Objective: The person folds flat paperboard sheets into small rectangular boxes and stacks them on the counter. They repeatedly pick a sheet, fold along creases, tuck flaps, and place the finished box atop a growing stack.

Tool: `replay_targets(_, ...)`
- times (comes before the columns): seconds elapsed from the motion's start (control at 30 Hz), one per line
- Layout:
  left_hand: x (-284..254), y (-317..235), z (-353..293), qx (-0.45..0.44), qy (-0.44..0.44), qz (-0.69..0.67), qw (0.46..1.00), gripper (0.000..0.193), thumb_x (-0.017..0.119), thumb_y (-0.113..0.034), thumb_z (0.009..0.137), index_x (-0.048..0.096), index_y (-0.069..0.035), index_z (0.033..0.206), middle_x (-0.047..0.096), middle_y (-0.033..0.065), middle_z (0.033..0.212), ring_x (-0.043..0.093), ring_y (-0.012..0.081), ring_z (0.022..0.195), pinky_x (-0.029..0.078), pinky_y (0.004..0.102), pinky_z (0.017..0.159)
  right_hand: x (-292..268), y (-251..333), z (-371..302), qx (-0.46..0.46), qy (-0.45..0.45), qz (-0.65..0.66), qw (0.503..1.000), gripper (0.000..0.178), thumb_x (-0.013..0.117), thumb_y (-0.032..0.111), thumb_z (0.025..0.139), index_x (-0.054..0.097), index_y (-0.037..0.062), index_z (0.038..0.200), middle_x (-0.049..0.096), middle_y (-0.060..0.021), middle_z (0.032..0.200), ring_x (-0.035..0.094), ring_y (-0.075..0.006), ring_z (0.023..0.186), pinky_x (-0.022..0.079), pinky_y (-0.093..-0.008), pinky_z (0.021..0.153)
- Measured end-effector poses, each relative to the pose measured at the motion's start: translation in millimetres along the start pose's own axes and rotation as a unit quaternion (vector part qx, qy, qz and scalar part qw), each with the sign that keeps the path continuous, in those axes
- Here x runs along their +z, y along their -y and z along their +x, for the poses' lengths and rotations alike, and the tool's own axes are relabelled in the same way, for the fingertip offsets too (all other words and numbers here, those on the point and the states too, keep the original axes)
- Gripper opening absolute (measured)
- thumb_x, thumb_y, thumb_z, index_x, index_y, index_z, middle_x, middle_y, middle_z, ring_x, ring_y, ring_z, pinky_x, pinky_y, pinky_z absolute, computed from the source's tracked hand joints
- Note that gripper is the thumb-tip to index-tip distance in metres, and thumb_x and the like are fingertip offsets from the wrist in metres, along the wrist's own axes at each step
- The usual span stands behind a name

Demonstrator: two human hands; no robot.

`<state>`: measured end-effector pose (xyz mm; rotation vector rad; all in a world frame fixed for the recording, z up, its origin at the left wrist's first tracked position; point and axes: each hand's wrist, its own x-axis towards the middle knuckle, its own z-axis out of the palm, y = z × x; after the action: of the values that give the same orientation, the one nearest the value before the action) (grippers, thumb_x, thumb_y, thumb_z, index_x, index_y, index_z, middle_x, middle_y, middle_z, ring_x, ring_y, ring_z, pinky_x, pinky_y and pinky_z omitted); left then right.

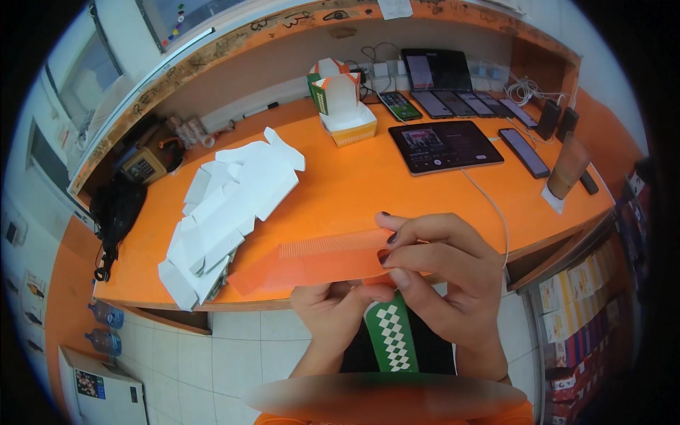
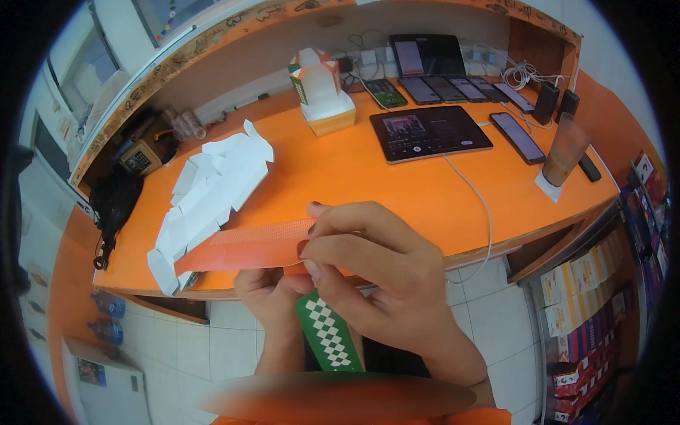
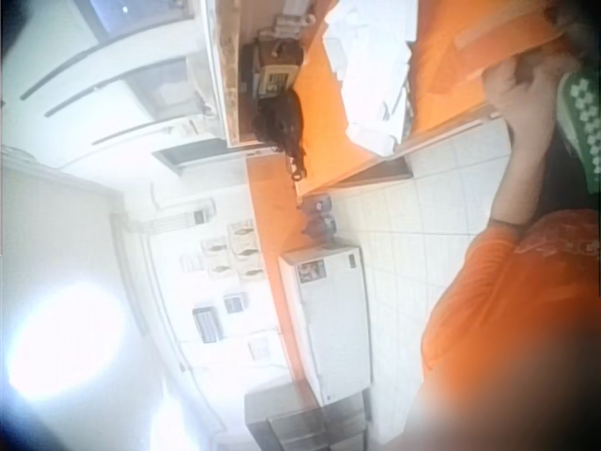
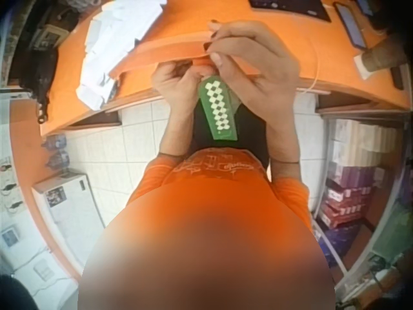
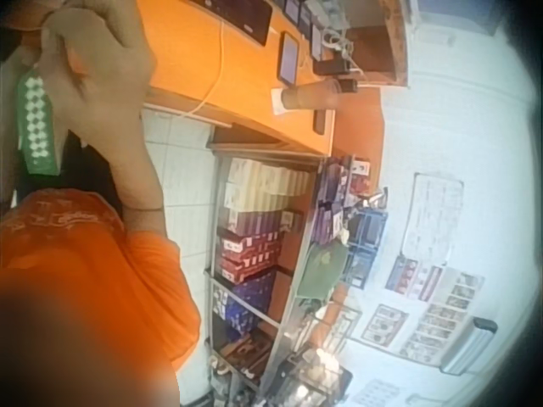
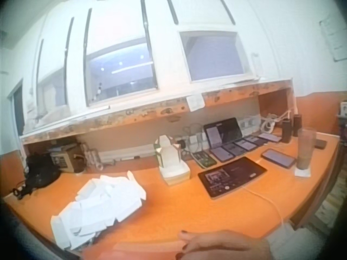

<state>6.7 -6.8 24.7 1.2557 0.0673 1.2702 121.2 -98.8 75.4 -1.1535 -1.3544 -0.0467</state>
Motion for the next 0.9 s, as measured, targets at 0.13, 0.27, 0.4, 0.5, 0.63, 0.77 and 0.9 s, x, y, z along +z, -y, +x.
replay_targets(0.13, -1, 4, -3, -0.004, -0.011, -0.018, 1.000, 0.039, 0.085, -0.005, 0.072, 0.067, 0.005, 0.106, 0.071, 0.0123, 0.102, 0.068, 0.0171, 0.090, 0.056, 0.0273, 0.077, 3, -6, -5, 0.015, -0.003, 0.048, 0.999, 0.011, 0.068, -0.003, 0.078, 0.069, 0.0017, 0.087, 0.062, -0.0089, 0.094, 0.068, -0.0251, 0.090, 0.055, -0.0400, 0.094)
replay_targets(0.27, -3, 6, -8, 0.007, -0.030, 0.047, 0.998, 0.042, 0.087, -0.009, 0.070, 0.067, 0.004, 0.105, 0.071, 0.0112, 0.101, 0.068, 0.0175, 0.089, 0.055, 0.0285, 0.078, 9, -9, -14, 0.018, -0.009, 0.042, 0.999, 0.011, 0.068, -0.002, 0.078, 0.069, 0.0008, 0.088, 0.062, -0.0088, 0.095, 0.068, -0.0260, 0.094, 0.055, -0.0402, 0.094)
replay_targets(0.4, -3, 3, -16, -0.028, -0.066, 0.060, 0.996, 0.045, 0.089, -0.015, 0.068, 0.068, 0.003, 0.104, 0.071, 0.0101, 0.099, 0.068, 0.0195, 0.088, 0.055, 0.0310, 0.080, 11, -11, -28, 0.052, -0.006, 0.115, 0.992, 0.011, 0.069, 0.000, 0.081, 0.072, 0.0004, 0.091, 0.063, -0.0097, 0.098, 0.066, -0.0300, 0.108, 0.054, -0.0356, 0.090)
replay_targets(0.5, -4, 2, -18, -0.037, -0.067, 0.169, 0.983, 0.052, 0.089, -0.032, 0.068, 0.065, 0.002, 0.099, 0.069, 0.0084, 0.094, 0.067, 0.0189, 0.085, 0.055, 0.0304, 0.078, 13, -15, -37, 0.085, -0.019, 0.206, 0.975, 0.011, 0.070, 0.001, 0.083, 0.073, 0.0009, 0.093, 0.062, -0.0098, 0.099, 0.064, -0.0313, 0.112, 0.052, -0.0334, 0.089)
replay_targets(0.63, -5, 5, -16, 0.011, -0.008, 0.186, 0.982, 0.042, 0.089, -0.015, 0.068, 0.068, 0.001, 0.101, 0.072, 0.0072, 0.094, 0.068, 0.0171, 0.083, 0.054, 0.0284, 0.074, 14, -22, -44, 0.099, -0.034, 0.231, 0.967, 0.011, 0.070, 0.001, 0.084, 0.074, 0.0008, 0.094, 0.062, -0.0096, 0.099, 0.063, -0.0313, 0.115, 0.051, -0.0335, 0.090)
replay_targets(0.77, -5, 3, -18, -0.041, -0.001, 0.142, 0.989, 0.040, 0.086, -0.021, 0.072, 0.069, 0.002, 0.100, 0.071, 0.0070, 0.094, 0.067, 0.0158, 0.081, 0.053, 0.0270, 0.073, 14, -25, -49, 0.114, -0.050, 0.249, 0.961, 0.010, 0.069, 0.001, 0.085, 0.073, -0.0004, 0.095, 0.061, -0.0103, 0.100, 0.062, -0.0311, 0.115, 0.051, -0.0337, 0.091)
replay_targets(0.9, -5, -3, -19, -0.004, 0.077, 0.204, 0.976, 0.034, 0.084, -0.019, 0.074, 0.071, 0.003, 0.097, 0.071, 0.0070, 0.091, 0.067, 0.0151, 0.079, 0.052, 0.0258, 0.071, 13, -23, -53, 0.116, -0.067, 0.254, 0.958, 0.010, 0.069, 0.001, 0.086, 0.073, -0.0014, 0.095, 0.061, -0.0106, 0.101, 0.063, -0.0315, 0.114, 0.051, -0.0343, 0.091)
